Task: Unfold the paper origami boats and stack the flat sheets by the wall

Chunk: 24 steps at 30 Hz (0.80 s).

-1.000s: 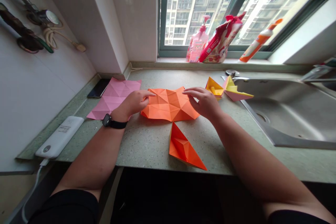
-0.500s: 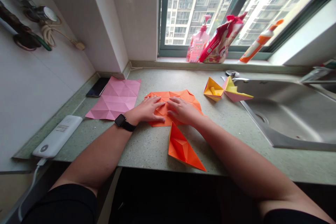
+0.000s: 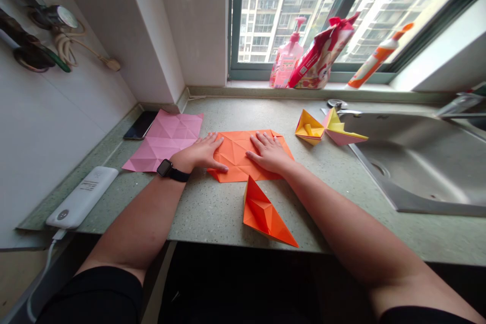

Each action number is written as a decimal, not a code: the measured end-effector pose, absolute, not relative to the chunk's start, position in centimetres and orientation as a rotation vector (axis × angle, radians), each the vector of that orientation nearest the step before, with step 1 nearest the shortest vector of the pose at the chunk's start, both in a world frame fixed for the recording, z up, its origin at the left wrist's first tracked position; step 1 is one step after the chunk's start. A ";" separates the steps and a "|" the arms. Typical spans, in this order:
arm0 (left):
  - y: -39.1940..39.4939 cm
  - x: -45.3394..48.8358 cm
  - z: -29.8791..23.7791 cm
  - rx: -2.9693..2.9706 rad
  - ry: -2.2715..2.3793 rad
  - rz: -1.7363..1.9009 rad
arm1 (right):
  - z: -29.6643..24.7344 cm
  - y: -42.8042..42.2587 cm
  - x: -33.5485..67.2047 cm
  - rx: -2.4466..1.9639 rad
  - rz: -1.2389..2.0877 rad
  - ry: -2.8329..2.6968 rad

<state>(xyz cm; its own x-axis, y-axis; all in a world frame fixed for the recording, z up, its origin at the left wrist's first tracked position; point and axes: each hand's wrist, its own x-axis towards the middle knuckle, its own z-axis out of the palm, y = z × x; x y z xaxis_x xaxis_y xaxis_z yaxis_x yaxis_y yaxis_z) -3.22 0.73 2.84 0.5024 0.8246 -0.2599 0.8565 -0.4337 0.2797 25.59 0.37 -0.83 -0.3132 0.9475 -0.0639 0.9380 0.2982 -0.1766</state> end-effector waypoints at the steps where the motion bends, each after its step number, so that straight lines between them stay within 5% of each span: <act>1: 0.7 -3.3 2.8 2.380 1.393 -0.130 | -0.8 0.5 25.7 -1.840 0.275 -2.467; 19: 0.6 -4.9 3.4 2.414 1.292 -0.252 | 0.5 0.8 28.9 -2.269 0.366 -2.307; 24: 0.6 -3.5 3.7 2.463 1.417 0.053 | 1.2 0.6 29.6 -2.190 0.249 -2.287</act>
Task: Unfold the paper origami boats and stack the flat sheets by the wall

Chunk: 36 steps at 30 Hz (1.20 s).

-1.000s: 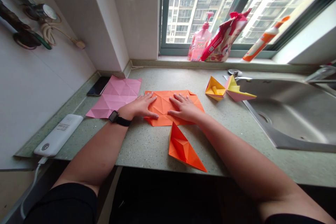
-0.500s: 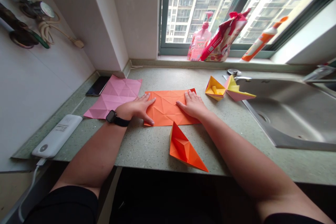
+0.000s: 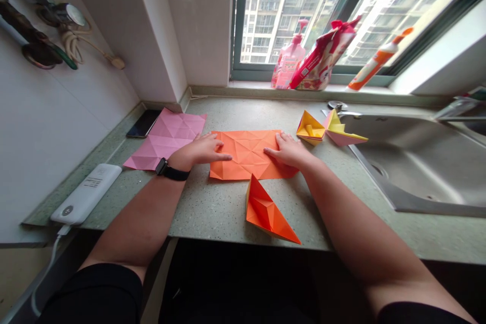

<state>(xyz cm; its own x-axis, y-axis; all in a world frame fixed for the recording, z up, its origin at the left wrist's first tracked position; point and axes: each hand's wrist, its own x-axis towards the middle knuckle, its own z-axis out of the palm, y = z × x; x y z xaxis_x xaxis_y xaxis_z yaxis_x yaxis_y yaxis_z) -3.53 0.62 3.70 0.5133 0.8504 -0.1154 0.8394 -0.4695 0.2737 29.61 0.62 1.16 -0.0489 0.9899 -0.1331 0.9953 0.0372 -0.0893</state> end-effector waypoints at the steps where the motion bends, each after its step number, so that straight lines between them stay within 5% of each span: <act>1: 0.6 -2.8 3.6 2.480 1.477 0.201 | 1.4 0.5 29.5 2.161 -0.187 2.309; 6: 0.4 1.1 1.4 2.578 1.442 0.655 | 1.4 -0.4 26.5 1.995 -0.017 2.941; 15: -0.8 3.0 -0.9 2.577 1.479 0.190 | -2.1 -0.8 23.7 1.736 -0.264 2.777; 36: -6.5 -0.4 0.0 2.500 1.521 0.071 | -0.8 -1.9 30.8 2.124 -0.183 2.323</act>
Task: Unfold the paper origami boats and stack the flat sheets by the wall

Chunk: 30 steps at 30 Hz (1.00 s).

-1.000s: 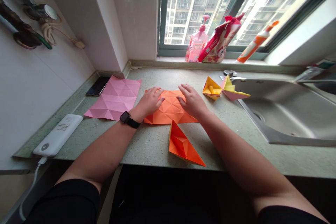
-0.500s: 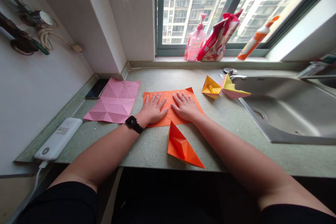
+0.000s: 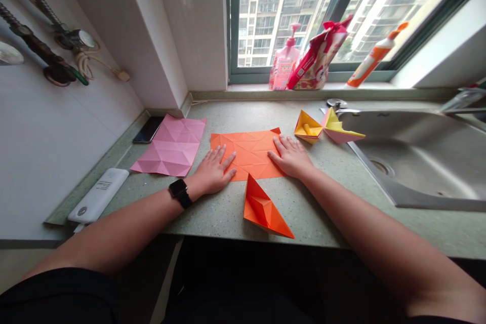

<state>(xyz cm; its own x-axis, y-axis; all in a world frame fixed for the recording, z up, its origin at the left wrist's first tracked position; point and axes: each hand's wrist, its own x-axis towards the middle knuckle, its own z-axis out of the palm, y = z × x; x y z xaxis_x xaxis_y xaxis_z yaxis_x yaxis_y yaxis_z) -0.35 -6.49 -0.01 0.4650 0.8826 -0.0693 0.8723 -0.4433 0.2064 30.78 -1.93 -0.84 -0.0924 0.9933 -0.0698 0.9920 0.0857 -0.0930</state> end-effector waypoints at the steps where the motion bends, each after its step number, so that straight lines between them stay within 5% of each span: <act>1: -6.6 -0.6 0.1 2.497 1.526 0.058 | -0.9 -1.9 30.8 -2.105 0.180 -2.308; 11: -0.5 -1.3 5.3 2.615 1.615 0.104 | -1.0 -1.9 30.6 -2.098 0.168 -2.308; 20: 8.1 1.8 4.7 2.441 1.856 -0.091 | -0.6 -1.8 30.5 -2.130 0.198 -2.331; 30: 9.9 2.1 6.8 2.491 1.546 -0.241 | -1.1 -1.6 31.0 -2.070 0.214 -2.304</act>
<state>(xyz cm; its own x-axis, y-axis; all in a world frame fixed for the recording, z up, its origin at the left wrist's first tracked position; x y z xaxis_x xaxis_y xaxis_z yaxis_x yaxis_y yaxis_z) 2.06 9.87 6.80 0.4399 0.8648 -0.2421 0.8974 -0.4333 0.0830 31.00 -1.64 -1.14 -0.1105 0.9918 -0.0642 0.9867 0.1017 -0.1267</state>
